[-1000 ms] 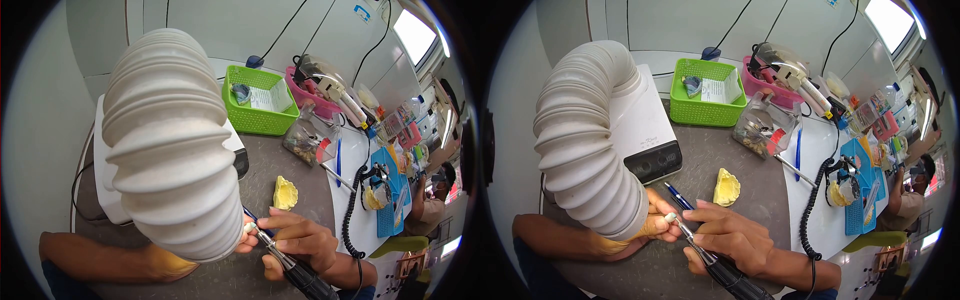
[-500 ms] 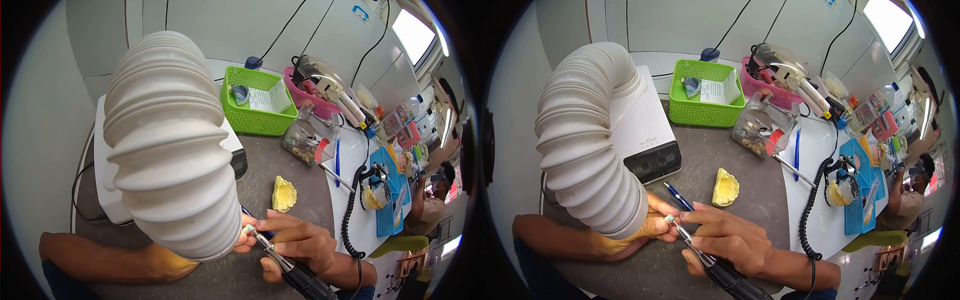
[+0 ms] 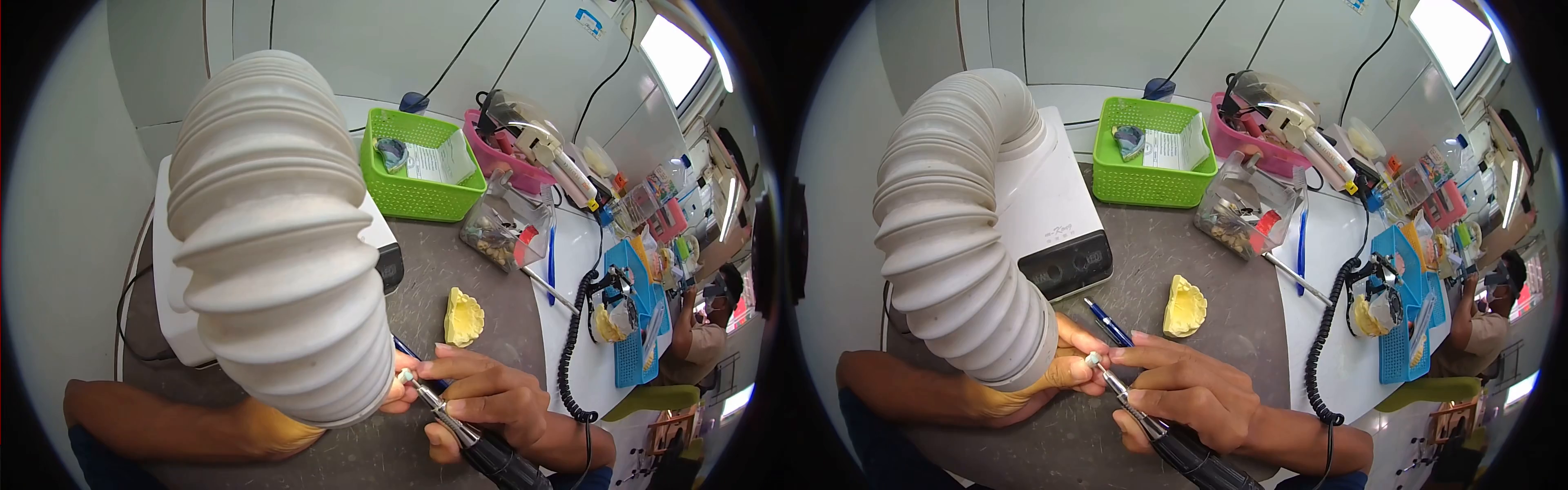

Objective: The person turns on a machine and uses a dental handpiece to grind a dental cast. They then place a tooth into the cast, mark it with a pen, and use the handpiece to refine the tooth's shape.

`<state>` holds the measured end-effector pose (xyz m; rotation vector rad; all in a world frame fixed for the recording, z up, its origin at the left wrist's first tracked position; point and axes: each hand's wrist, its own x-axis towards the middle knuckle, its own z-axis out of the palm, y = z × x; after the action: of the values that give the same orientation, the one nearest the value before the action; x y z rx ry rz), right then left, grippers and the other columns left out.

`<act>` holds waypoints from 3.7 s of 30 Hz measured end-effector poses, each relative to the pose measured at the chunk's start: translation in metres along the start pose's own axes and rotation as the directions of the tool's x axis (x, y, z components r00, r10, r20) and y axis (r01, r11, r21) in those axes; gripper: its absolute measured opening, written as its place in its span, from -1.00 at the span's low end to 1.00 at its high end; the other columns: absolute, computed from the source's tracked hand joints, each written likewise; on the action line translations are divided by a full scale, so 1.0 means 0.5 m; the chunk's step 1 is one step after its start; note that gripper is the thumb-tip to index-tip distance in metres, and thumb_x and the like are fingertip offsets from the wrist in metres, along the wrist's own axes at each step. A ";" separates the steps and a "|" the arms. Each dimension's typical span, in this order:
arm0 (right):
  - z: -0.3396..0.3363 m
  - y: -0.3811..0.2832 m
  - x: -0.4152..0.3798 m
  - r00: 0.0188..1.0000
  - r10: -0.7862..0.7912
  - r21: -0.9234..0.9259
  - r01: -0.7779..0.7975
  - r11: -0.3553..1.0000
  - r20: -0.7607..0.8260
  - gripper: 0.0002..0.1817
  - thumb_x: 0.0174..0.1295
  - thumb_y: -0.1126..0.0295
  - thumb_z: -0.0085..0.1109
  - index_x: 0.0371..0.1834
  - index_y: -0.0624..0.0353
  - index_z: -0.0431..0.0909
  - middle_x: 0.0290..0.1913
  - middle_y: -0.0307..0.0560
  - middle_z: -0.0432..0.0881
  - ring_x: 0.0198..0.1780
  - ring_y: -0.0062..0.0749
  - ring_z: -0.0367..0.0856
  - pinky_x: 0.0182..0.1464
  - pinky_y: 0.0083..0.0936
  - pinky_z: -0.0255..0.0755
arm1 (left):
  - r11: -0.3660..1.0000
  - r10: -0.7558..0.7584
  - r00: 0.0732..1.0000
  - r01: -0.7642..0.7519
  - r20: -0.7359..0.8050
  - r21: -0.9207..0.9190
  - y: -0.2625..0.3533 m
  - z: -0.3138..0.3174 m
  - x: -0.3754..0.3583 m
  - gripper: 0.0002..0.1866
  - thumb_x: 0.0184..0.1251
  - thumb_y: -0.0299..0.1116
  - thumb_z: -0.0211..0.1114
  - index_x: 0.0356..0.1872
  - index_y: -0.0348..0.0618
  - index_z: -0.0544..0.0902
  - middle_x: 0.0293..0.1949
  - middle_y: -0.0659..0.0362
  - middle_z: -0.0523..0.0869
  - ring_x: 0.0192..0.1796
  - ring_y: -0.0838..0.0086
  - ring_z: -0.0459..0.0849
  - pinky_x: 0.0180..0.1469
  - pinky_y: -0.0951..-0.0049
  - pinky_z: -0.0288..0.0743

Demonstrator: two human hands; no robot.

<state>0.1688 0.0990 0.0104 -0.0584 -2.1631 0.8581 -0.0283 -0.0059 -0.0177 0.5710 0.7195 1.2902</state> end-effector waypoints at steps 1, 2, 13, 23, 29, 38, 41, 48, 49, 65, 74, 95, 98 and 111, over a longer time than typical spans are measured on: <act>0.000 0.000 0.000 1.000 0.004 0.009 -0.004 1.000 0.000 -0.57 -0.03 0.51 0.55 -0.15 0.24 0.48 -0.33 -0.02 0.66 -0.03 0.06 0.73 0.05 -0.01 0.64 | 1.000 0.000 1.000 0.000 0.000 0.001 0.000 0.000 0.000 -0.77 0.41 -0.58 0.20 0.05 -0.27 0.55 -0.03 0.03 0.65 0.03 0.40 0.69 0.11 0.38 0.67; 0.000 0.000 0.002 1.000 0.004 0.009 -0.004 1.000 0.000 -0.57 -0.03 0.51 0.55 -0.15 0.24 0.48 -0.33 -0.02 0.66 -0.03 0.06 0.73 0.05 -0.01 0.64 | 1.000 0.004 1.000 -0.004 -0.006 -0.002 -0.001 0.001 -0.001 -0.77 0.41 -0.58 0.20 0.05 -0.27 0.55 -0.03 0.03 0.65 0.03 0.39 0.69 0.11 0.39 0.67; 0.000 -0.002 0.003 1.000 0.006 0.000 -0.006 1.000 0.000 -0.57 -0.04 0.51 0.55 -0.17 0.25 0.48 -0.35 -0.03 0.66 -0.04 0.06 0.74 0.05 -0.01 0.63 | 1.000 0.001 1.000 -0.001 0.007 -0.001 0.004 0.004 0.001 -0.78 0.41 -0.61 0.19 0.04 -0.28 0.57 0.01 0.00 0.65 0.06 0.39 0.69 0.14 0.40 0.67; 0.001 -0.003 0.002 1.000 0.005 -0.001 -0.005 1.000 -0.003 -0.59 -0.03 0.52 0.54 -0.17 0.25 0.48 -0.35 -0.02 0.65 -0.04 0.06 0.74 0.06 -0.01 0.63 | 1.000 -0.006 1.000 0.006 -0.021 0.017 0.000 0.002 0.000 -0.78 0.41 -0.60 0.19 0.03 -0.28 0.56 0.02 0.00 0.65 0.04 0.39 0.69 0.13 0.39 0.67; 0.001 0.000 -0.001 1.000 0.013 0.017 -0.012 1.000 -0.013 -0.58 -0.02 0.53 0.53 -0.17 0.26 0.47 -0.32 -0.01 0.65 -0.05 0.07 0.74 0.08 -0.01 0.62 | 1.000 0.027 1.000 -0.027 -0.008 0.013 -0.003 0.000 0.000 -0.77 0.41 -0.61 0.19 0.04 -0.29 0.55 0.00 -0.02 0.65 0.01 0.36 0.71 0.11 0.37 0.68; 0.000 -0.008 0.005 1.000 -0.005 -0.019 0.005 1.000 0.008 -0.60 -0.01 0.52 0.53 -0.17 0.26 0.48 -0.34 -0.01 0.65 -0.05 0.06 0.74 0.06 -0.02 0.63 | 0.998 0.006 1.000 -0.006 0.005 -0.056 0.006 0.010 0.003 -0.77 0.41 -0.61 0.18 0.04 -0.29 0.55 0.00 -0.03 0.65 0.01 0.37 0.71 0.11 0.38 0.68; 0.000 -0.005 0.003 1.000 -0.007 -0.024 0.007 1.000 0.005 -0.59 -0.02 0.51 0.54 -0.16 0.25 0.48 -0.34 -0.02 0.65 -0.05 0.04 0.74 0.06 -0.03 0.63 | 0.995 0.020 0.999 -0.017 0.031 -0.098 0.008 0.016 0.003 -0.77 0.41 -0.62 0.18 0.04 -0.29 0.55 0.01 -0.02 0.65 0.01 0.37 0.71 0.11 0.39 0.68; -0.001 -0.004 0.002 1.000 0.013 -0.008 -0.013 1.000 -0.002 -0.60 -0.01 0.51 0.53 -0.18 0.25 0.48 -0.33 -0.01 0.66 -0.05 0.04 0.74 0.06 -0.03 0.63 | 1.000 0.008 0.999 -0.008 -0.031 0.015 -0.001 0.002 -0.001 -0.77 0.41 -0.62 0.18 0.04 -0.29 0.56 0.01 -0.02 0.65 0.01 0.37 0.71 0.12 0.39 0.68; -0.001 -0.004 0.002 1.000 0.015 -0.006 -0.015 1.000 -0.002 -0.60 -0.01 0.51 0.53 -0.18 0.26 0.48 -0.33 -0.01 0.66 -0.05 0.03 0.74 0.06 -0.03 0.63 | 1.000 0.009 0.999 -0.008 -0.031 0.015 -0.001 0.003 -0.001 -0.77 0.41 -0.62 0.18 0.04 -0.29 0.56 0.01 -0.02 0.65 0.01 0.37 0.71 0.12 0.39 0.68; -0.003 0.004 -0.002 0.999 0.010 0.004 -0.010 1.000 -0.031 -0.60 -0.01 0.53 0.53 -0.19 0.28 0.47 -0.35 0.02 0.65 -0.06 0.08 0.74 0.05 0.02 0.63 | 1.000 -0.030 0.997 0.029 -0.067 -0.003 0.000 0.005 -0.001 -0.78 0.41 -0.59 0.21 0.03 -0.30 0.58 -0.06 0.01 0.68 0.02 0.37 0.70 0.11 0.33 0.66; -0.003 0.001 0.002 1.000 0.014 -0.008 -0.014 1.000 -0.017 -0.60 -0.02 0.54 0.53 -0.19 0.28 0.47 -0.34 0.02 0.64 -0.06 0.08 0.74 0.06 0.02 0.62 | 0.999 -0.035 0.998 0.034 -0.052 -0.011 0.000 0.004 -0.002 -0.76 0.42 -0.57 0.21 0.06 -0.30 0.59 -0.03 0.01 0.67 0.02 0.38 0.69 0.12 0.34 0.64; -0.003 -0.003 0.001 1.000 0.014 -0.038 -0.015 0.999 -0.008 -0.59 -0.03 0.49 0.55 -0.19 0.24 0.49 -0.35 -0.02 0.67 -0.06 0.05 0.75 0.06 -0.02 0.63 | 1.000 -0.017 0.999 0.017 -0.033 -0.001 0.001 0.003 0.001 -0.77 0.41 -0.58 0.20 0.05 -0.31 0.58 -0.01 0.01 0.63 0.02 0.40 0.67 0.14 0.37 0.64; -0.003 -0.005 0.003 1.000 0.014 -0.029 -0.014 0.999 0.010 -0.60 -0.04 0.49 0.55 -0.20 0.25 0.50 -0.35 -0.02 0.67 -0.06 0.05 0.75 0.06 -0.02 0.63 | 1.000 -0.030 0.999 0.030 -0.028 -0.009 0.002 0.003 0.002 -0.78 0.41 -0.59 0.20 0.04 -0.31 0.58 -0.01 0.01 0.63 0.02 0.40 0.68 0.14 0.37 0.64; -0.002 -0.001 0.001 1.000 0.015 -0.034 -0.015 0.999 -0.016 -0.61 -0.04 0.49 0.55 -0.21 0.24 0.51 -0.37 -0.01 0.68 -0.08 0.04 0.75 0.05 -0.03 0.63 | 1.000 -0.002 0.999 0.002 -0.043 0.014 0.002 0.006 0.000 -0.78 0.40 -0.61 0.20 0.03 -0.31 0.59 0.01 0.00 0.64 0.02 0.39 0.69 0.12 0.39 0.66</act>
<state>0.1694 0.0991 0.0114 -0.0983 -2.1650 0.8268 -0.0265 -0.0059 -0.0148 0.5551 0.7652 1.2998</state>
